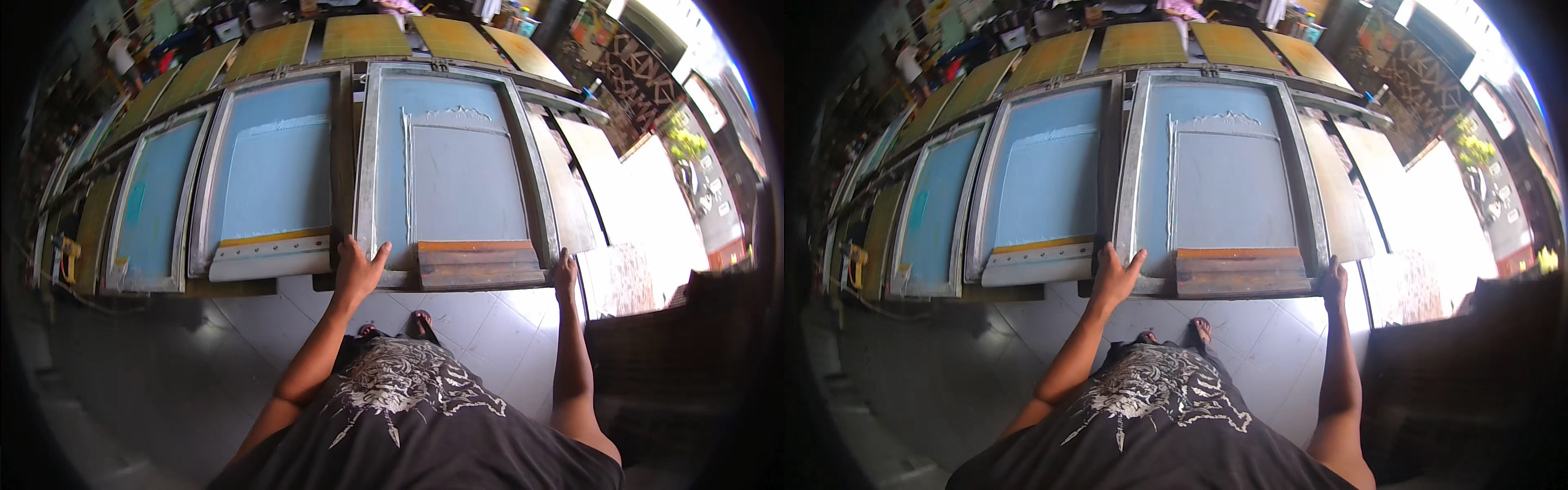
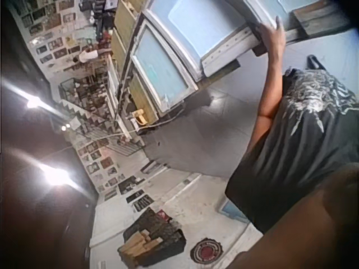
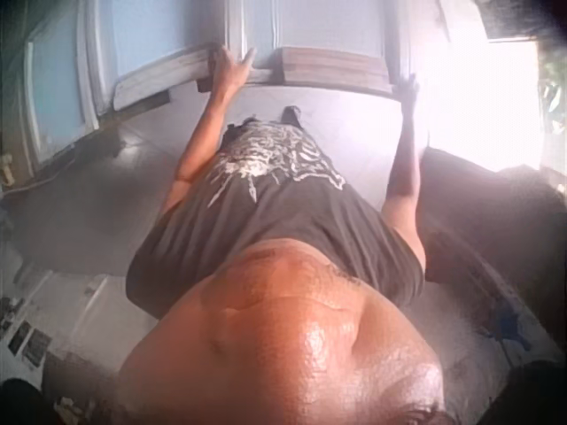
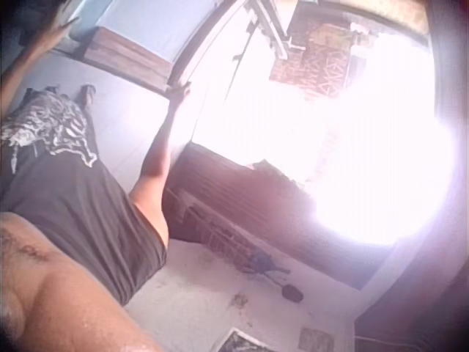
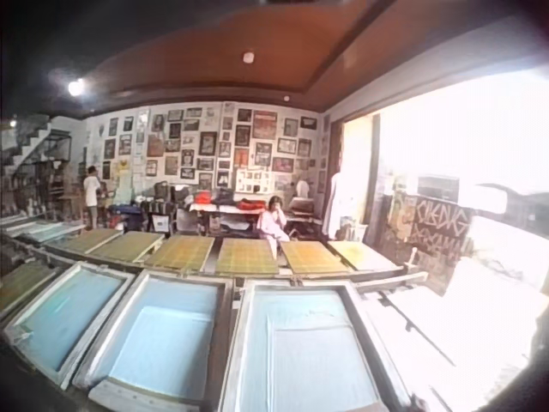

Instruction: The person screen prints a design onto a black t-shirt by dragging a squeegee across a screen, moves the screen aside, and then uses a heat gun to dry the ink on the printed shirt.

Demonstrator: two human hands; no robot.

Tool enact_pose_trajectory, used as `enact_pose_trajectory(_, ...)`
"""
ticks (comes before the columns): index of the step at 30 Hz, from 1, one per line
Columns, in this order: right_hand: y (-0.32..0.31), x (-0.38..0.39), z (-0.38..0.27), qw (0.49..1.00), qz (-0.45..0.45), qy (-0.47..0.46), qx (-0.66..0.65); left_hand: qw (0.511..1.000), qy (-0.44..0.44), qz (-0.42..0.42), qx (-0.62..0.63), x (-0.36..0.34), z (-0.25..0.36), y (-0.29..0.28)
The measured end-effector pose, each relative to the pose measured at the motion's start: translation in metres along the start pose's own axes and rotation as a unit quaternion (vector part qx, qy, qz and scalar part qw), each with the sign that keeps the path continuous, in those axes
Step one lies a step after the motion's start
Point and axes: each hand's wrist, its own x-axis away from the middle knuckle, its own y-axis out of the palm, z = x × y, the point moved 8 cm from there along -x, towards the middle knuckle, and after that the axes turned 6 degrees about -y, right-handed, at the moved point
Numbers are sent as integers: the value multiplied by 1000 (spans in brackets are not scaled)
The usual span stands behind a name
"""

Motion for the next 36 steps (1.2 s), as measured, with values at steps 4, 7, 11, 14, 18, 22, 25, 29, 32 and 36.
enact_pose_trajectory(4, 2, -34, 23, 999, -25, -4, -44, 999, -39, 3, -36, 9, 13, 24)
enact_pose_trajectory(7, 3, -53, 37, 998, -51, -12, -43, 997, -52, 47, -43, 15, 11, 40)
enact_pose_trajectory(11, 3, -48, 43, 996, -72, -2, -58, 992, -94, 54, -65, 24, 9, 48)
enact_pose_trajectory(14, -7, -56, 66, 999, -39, -5, -4, 990, -106, 57, -79, 22, 19, 54)
enact_pose_trajectory(18, -17, -11, 76, 998, -40, 8, 44, 986, -136, 48, -89, 51, 9, 48)
enact_pose_trajectory(22, -23, 3, 56, 996, -25, 7, 85, 982, -124, 71, -125, 58, 10, 47)
enact_pose_trajectory(25, -26, 10, 48, 993, -4, -14, 121, 980, -106, 88, -143, 58, 17, 44)
enact_pose_trajectory(29, -34, 14, 65, 963, 48, -157, 214, 977, -124, 57, -164, 66, 21, 46)
enact_pose_trajectory(32, -27, 12, 60, 979, -9, -121, 162, 977, -137, 10, -165, 70, 17, 50)
enact_pose_trajectory(36, -31, 18, 92, 998, -62, -20, 16, 986, -97, -16, -132, 96, 53, 40)
